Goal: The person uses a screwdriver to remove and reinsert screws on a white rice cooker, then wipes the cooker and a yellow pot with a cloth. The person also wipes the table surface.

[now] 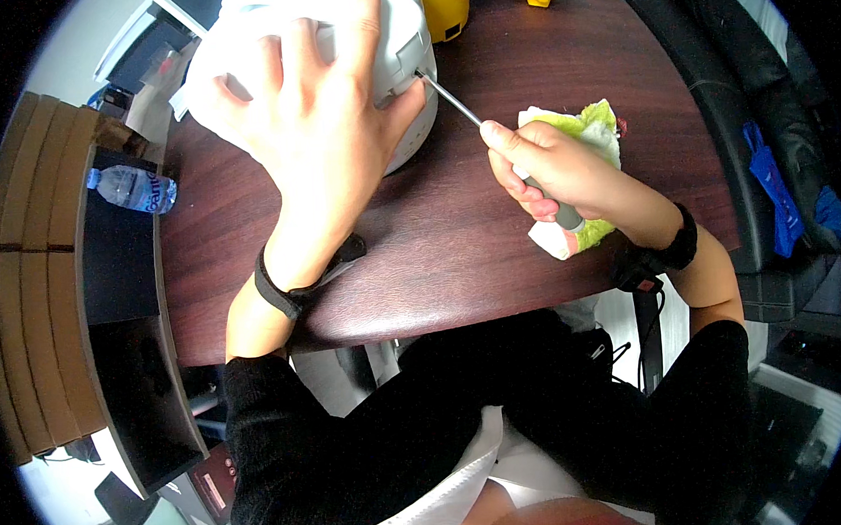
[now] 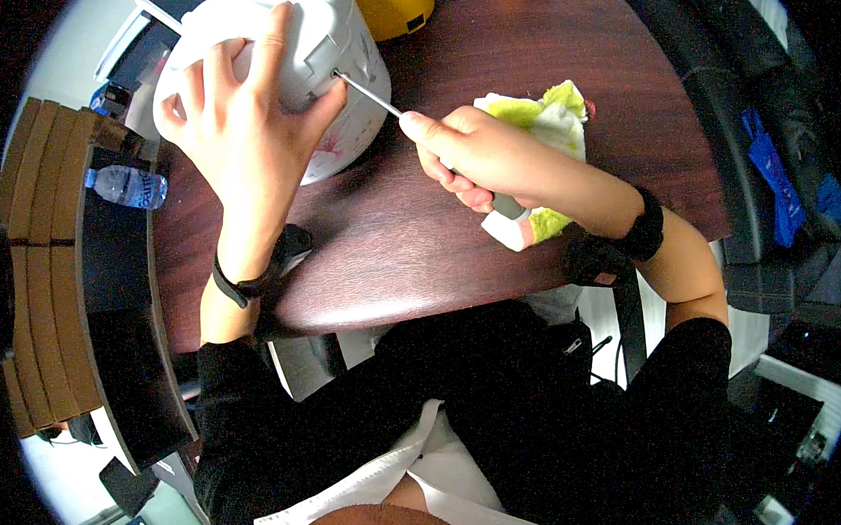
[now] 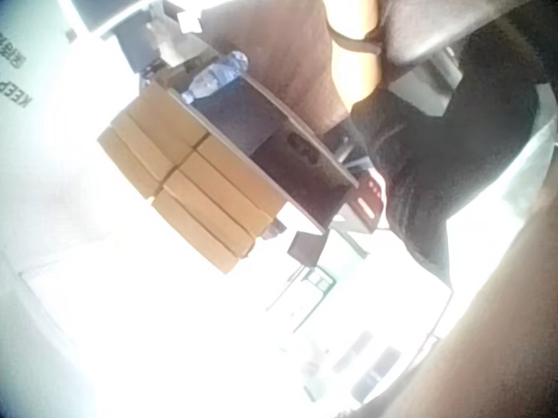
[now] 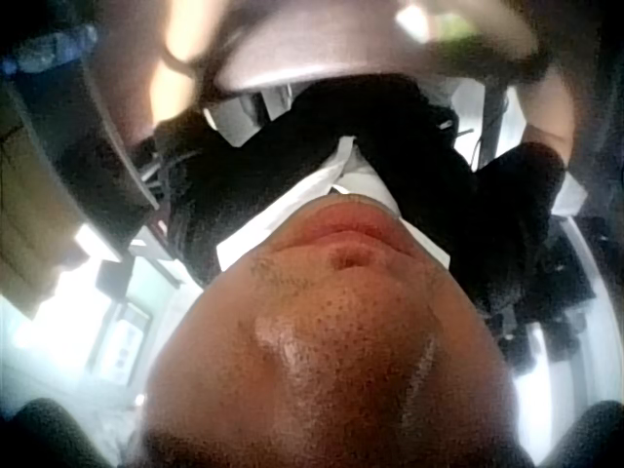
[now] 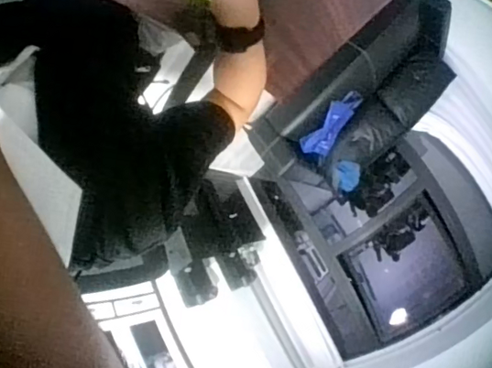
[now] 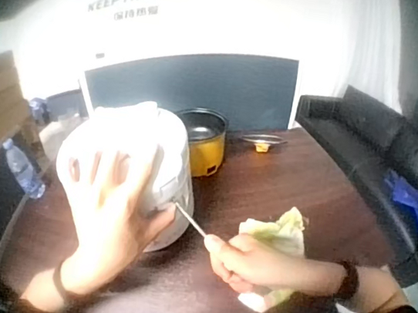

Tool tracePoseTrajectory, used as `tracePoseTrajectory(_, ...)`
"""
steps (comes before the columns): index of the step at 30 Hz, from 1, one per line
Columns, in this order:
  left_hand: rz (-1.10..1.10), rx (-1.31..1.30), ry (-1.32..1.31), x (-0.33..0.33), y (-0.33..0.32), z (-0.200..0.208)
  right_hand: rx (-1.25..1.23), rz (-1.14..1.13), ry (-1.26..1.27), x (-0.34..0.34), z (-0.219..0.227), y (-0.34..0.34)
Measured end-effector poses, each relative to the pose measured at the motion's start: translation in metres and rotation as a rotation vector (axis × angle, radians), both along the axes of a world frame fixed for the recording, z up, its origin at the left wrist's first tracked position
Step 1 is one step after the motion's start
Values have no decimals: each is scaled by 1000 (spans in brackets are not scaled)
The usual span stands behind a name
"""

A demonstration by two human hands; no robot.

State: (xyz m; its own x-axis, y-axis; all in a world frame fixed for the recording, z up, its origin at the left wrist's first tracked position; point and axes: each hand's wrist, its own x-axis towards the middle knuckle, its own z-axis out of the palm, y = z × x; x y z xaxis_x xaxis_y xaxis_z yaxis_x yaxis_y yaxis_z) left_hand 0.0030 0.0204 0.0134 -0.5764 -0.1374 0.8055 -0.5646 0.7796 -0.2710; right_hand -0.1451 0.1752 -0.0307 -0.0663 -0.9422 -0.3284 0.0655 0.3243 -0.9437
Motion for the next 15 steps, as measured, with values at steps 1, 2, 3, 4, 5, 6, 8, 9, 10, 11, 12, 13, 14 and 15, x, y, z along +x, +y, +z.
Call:
tracePoseTrajectory(1, 5, -2, -1, 0, 0, 0, 2, -5, -31, 2, 0, 0)
tracePoseTrajectory(2, 10, -5, -2, 0, 0, 0, 4, -10, -63, 4, 0, 1)
tracePoseTrajectory(3, 12, -6, -6, 0, 0, 0, 5, -14, -95, 5, 0, 1)
tracePoseTrajectory(4, 13, -7, -10, 0, 0, 0, 5, 1, -101, 4, -2, 1)
tracePoseTrajectory(5, 15, -7, -13, 0, 0, 0, 5, 16, -108, 2, -3, 0)
tracePoseTrajectory(6, 19, -11, -15, 0, 0, 1, 5, 33, -115, 1, -4, 0)
tracePoseTrajectory(8, 28, -19, -18, 1, 0, 1, 4, 32, -133, 2, -3, 0)
tracePoseTrajectory(9, 21, -19, -15, 0, 0, 1, 4, 28, -140, 2, -2, 0)
tracePoseTrajectory(10, 15, -20, -12, -1, -1, 1, 6, 26, -137, 1, -2, 0)
tracePoseTrajectory(11, 9, -21, -8, -2, -2, 0, 8, 23, -134, 0, -3, 0)
tracePoseTrajectory(12, 23, -16, -5, -2, -3, 0, 5, 25, -134, -1, -4, -2)
tracePoseTrajectory(13, 38, -12, -1, -2, -3, 0, 11, 21, -127, -1, -3, -3)
tracePoseTrajectory(14, 52, -8, 2, -2, -4, 0, 16, 17, -119, 0, -1, -2)
tracePoseTrajectory(15, 49, -5, -1, -2, -5, 0, 20, 8, -114, 0, 0, -3)
